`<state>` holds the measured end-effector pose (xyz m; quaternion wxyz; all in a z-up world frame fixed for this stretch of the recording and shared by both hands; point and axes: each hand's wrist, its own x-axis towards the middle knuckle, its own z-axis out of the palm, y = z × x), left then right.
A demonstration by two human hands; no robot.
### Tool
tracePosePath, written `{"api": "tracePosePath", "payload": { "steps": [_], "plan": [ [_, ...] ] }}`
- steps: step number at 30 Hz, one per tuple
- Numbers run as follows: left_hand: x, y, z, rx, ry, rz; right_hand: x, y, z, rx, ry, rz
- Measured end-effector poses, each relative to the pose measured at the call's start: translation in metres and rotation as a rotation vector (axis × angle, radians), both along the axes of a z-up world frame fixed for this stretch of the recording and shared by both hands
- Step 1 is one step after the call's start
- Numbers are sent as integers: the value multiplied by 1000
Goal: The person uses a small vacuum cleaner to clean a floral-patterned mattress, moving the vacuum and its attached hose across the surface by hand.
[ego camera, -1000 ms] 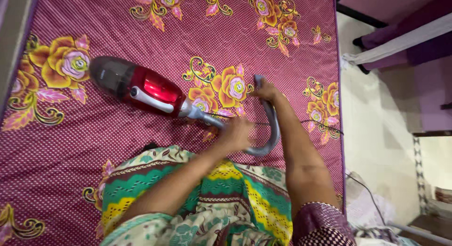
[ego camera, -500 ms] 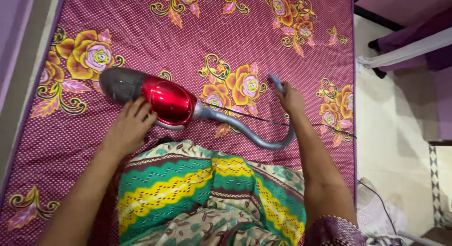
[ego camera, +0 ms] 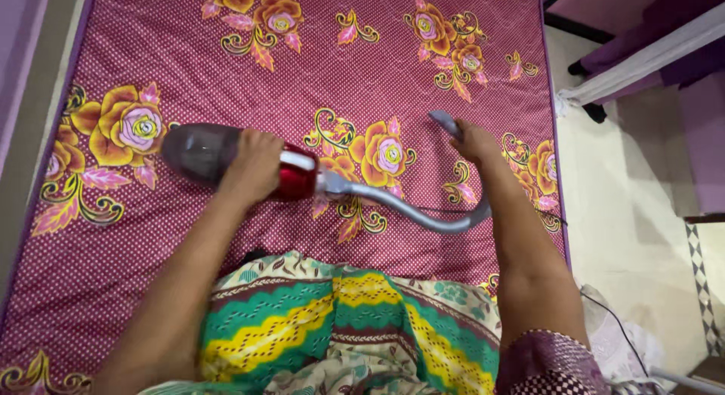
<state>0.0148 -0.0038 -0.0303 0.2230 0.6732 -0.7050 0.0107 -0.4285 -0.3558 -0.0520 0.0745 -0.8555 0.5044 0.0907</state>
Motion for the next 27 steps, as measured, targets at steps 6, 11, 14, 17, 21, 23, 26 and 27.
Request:
{"api": "tracePosePath", "payload": {
  "steps": [6, 11, 14, 17, 21, 23, 26, 27],
  "plan": [
    [-70, -76, 0, 27, 128, 71, 14, -18, 36, 10, 224, -75],
    [-121, -111, 3, 50, 98, 128, 11, -10, 21, -66, 219, -114],
    [-124, -107, 16, 24, -4, 40, -2, -11, -16, -74, 154, -88],
    [-106, -84, 31, 125, 94, -135, -12, -6, -37, -51, 148, -54],
    [-92, -77, 42, 203, 153, -177, -24, 39, -20, 9, 143, 38],
    [-93, -80, 39, 135, 152, -177, -28, 61, 5, 61, 141, 72],
    [-100, -84, 28, -3, 106, -117, -30, 70, 26, 76, 121, 61],
    [-104, -84, 25, 1, 119, -93, -29, 67, 25, 38, 75, 42]
  ]
}}
